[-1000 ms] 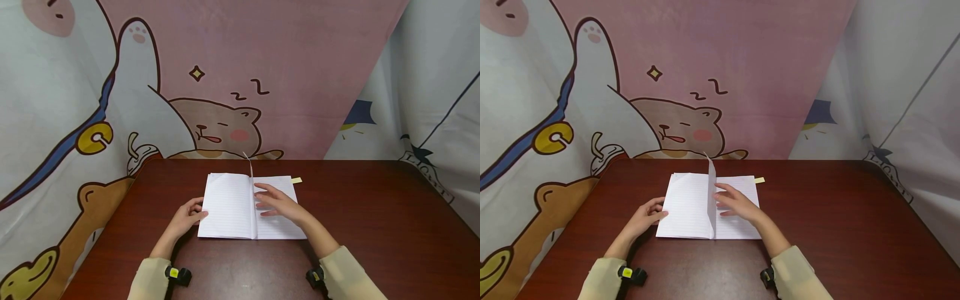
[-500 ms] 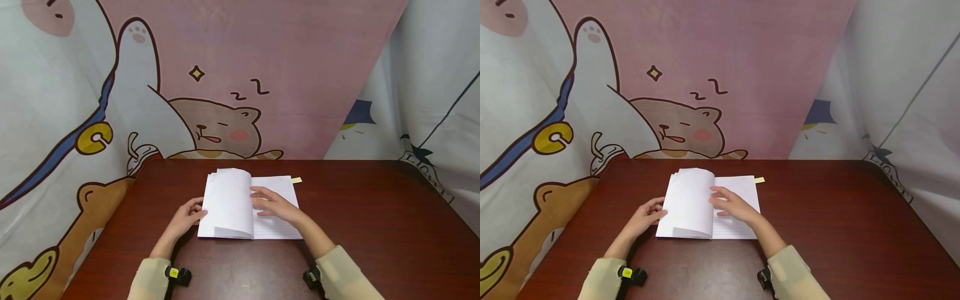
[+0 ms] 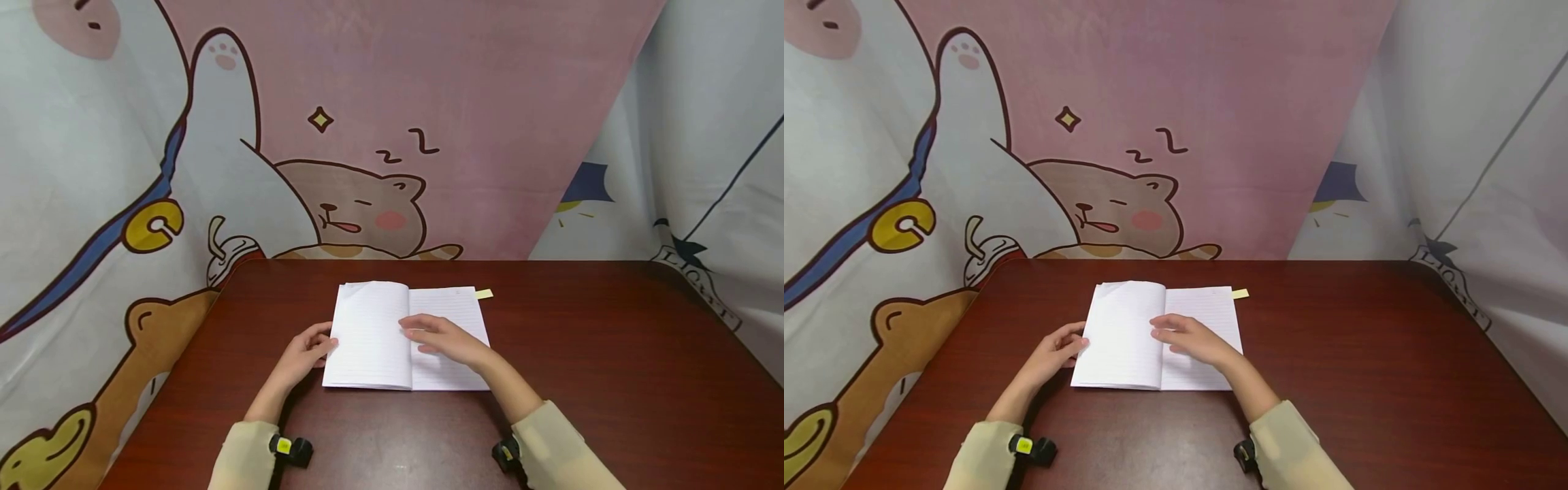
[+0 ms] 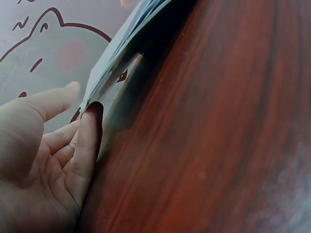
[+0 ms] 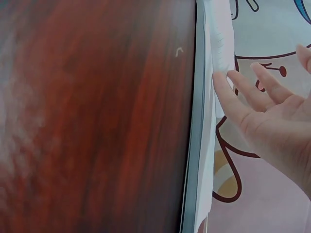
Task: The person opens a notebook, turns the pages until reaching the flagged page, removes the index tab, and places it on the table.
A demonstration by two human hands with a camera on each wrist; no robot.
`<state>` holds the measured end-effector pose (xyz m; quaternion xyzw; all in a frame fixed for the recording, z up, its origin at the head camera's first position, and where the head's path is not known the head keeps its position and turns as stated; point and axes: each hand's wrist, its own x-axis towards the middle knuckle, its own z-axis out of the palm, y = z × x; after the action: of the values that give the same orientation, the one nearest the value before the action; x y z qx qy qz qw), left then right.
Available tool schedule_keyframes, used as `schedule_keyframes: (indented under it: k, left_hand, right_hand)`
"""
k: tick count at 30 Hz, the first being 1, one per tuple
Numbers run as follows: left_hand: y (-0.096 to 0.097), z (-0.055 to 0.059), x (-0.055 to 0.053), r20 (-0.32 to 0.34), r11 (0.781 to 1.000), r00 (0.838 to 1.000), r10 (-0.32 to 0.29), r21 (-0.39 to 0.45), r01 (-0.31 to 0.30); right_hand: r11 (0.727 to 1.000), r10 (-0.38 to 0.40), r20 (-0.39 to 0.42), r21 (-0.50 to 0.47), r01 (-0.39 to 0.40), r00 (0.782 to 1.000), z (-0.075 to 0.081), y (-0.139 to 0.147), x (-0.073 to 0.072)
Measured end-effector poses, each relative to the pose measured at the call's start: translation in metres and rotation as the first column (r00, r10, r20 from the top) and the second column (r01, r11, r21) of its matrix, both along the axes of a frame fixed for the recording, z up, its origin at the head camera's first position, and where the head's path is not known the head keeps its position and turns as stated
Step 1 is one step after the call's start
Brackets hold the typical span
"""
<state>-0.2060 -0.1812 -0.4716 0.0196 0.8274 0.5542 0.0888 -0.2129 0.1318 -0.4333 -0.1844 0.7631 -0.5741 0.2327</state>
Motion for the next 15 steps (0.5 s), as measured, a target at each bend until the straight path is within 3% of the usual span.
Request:
schedule_keyframes:
  k: [15]
  left_hand:
    - [0.0007,0.0002,0.0,-0.006,1.0,1.0,0.008,-0.022,-0.008]
  right_hand:
    - [1.0,0.004,-0.017,0.004,-0.004,1.0,0.0028,0.0014,-0.0003]
